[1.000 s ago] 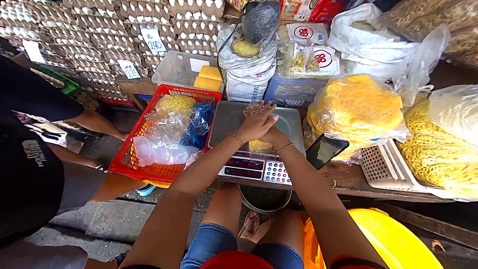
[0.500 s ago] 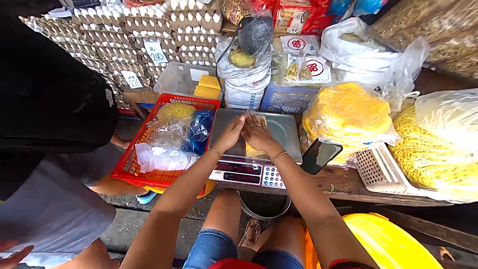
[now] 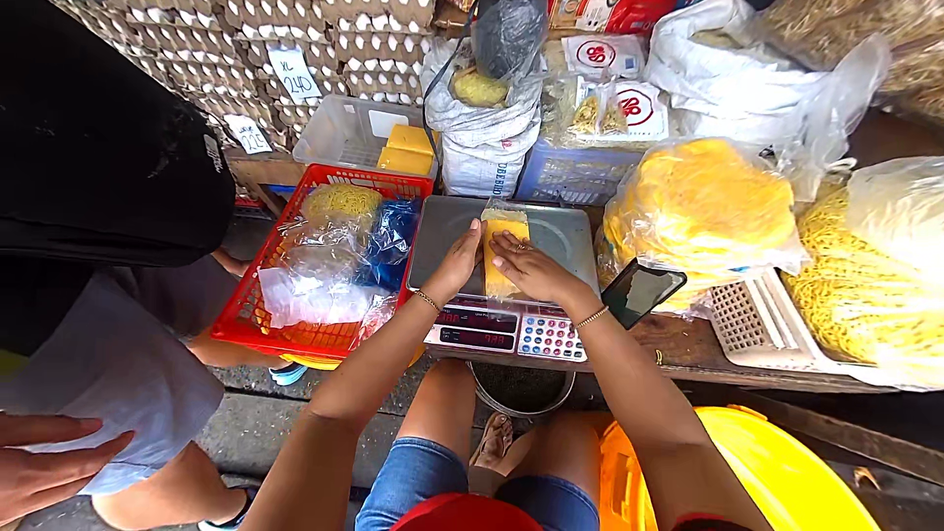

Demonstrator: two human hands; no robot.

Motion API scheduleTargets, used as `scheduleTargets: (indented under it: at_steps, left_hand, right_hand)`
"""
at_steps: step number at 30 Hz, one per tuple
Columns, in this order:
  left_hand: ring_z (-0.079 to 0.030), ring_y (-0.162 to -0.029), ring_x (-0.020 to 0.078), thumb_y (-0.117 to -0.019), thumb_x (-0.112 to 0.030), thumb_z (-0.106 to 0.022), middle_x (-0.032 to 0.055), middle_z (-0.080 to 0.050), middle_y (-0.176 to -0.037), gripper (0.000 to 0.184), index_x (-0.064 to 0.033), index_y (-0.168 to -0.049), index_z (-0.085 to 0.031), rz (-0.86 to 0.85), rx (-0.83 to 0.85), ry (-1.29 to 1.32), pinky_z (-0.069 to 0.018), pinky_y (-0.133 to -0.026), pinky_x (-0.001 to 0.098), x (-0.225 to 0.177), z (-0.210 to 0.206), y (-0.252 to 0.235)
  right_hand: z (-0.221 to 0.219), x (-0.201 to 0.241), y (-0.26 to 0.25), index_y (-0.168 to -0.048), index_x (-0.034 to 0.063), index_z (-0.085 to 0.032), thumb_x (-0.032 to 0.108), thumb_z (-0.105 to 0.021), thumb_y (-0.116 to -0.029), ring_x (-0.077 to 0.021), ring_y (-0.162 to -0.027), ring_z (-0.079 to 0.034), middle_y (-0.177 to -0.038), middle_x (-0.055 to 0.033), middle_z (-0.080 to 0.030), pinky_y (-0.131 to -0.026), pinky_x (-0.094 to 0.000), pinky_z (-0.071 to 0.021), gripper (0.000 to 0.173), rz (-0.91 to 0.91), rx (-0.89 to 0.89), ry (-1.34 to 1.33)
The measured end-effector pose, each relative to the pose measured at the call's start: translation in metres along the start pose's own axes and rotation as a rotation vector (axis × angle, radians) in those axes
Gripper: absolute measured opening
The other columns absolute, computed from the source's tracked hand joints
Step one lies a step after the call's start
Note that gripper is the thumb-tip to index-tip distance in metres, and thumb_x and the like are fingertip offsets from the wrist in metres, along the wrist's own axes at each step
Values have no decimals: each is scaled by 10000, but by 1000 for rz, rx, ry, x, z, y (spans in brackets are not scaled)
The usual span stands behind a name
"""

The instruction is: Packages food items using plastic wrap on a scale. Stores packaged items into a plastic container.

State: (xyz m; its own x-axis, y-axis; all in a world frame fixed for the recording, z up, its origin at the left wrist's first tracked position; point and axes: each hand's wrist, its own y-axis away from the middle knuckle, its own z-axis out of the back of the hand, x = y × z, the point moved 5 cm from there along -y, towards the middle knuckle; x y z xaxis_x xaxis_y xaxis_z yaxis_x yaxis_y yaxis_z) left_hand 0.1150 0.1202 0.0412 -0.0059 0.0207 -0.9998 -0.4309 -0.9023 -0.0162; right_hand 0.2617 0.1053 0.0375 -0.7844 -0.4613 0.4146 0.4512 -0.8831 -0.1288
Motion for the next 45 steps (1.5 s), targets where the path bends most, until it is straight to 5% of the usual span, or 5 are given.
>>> scheduleTargets:
  at_steps: [12, 21, 29, 41, 45]
  left_hand:
    - [-511, -1396, 252, -1002, -65, -633, 153, -338, -1643, 695, -38, -1606, -290, -126, 89, -434, -441, -1147, 408, 11, -2, -3]
    - [-522, -1379, 232, -1025, -12, -477, 160, -470, -1557, 577, -37, -1586, -342, -131, 110, -323, -421, -1152, 403, 20, 3, -2]
    - [-643, -1172, 273, -1015, -65, -603, 226, -549, -1415, 519, 20, -1496, -429, 136, -43, -67, -559, -962, 410, 15, 5, -7]
    - [-682, -841, 158, -949, -89, -700, 127, -700, -1010, 259, 25, -1176, -647, 298, -148, 189, -578, -791, 307, 5, -6, 13]
    - [-709, -861, 209, -1024, -288, -638, 130, -703, -1079, 388, -105, -1353, -544, 212, -64, 123, -604, -754, 377, 3, -20, 53]
  right_hand:
    - [-14, -11, 1, -1614, 54, -293, 356, -216, -1111, -301, -1583, -153, -1693, -117, -243, -1273, -542, -89, 592, -34, -126, 131]
    - [-15, 0, 16, -1605, 120, -352, 402, -208, -1116, -261, -1588, -138, -1691, -50, -270, -1266, -570, -32, 583, 1, -25, 69]
    - [21, -27, 29, -1553, -6, -385, 311, -470, -1085, -465, -1401, -447, -1519, -275, -464, -1140, -627, -360, 571, -500, -342, -43]
    - [-2, -6, 48, -1475, 17, -483, 115, -600, -1035, -273, -974, -670, -1259, -210, -612, -812, -415, -585, 466, -542, -350, -1039]
    - [-11, 21, 66, -1289, -3, -596, 83, -577, -1036, -184, -878, -696, -1099, -134, -686, -771, -351, -602, 268, -444, -353, -1221]
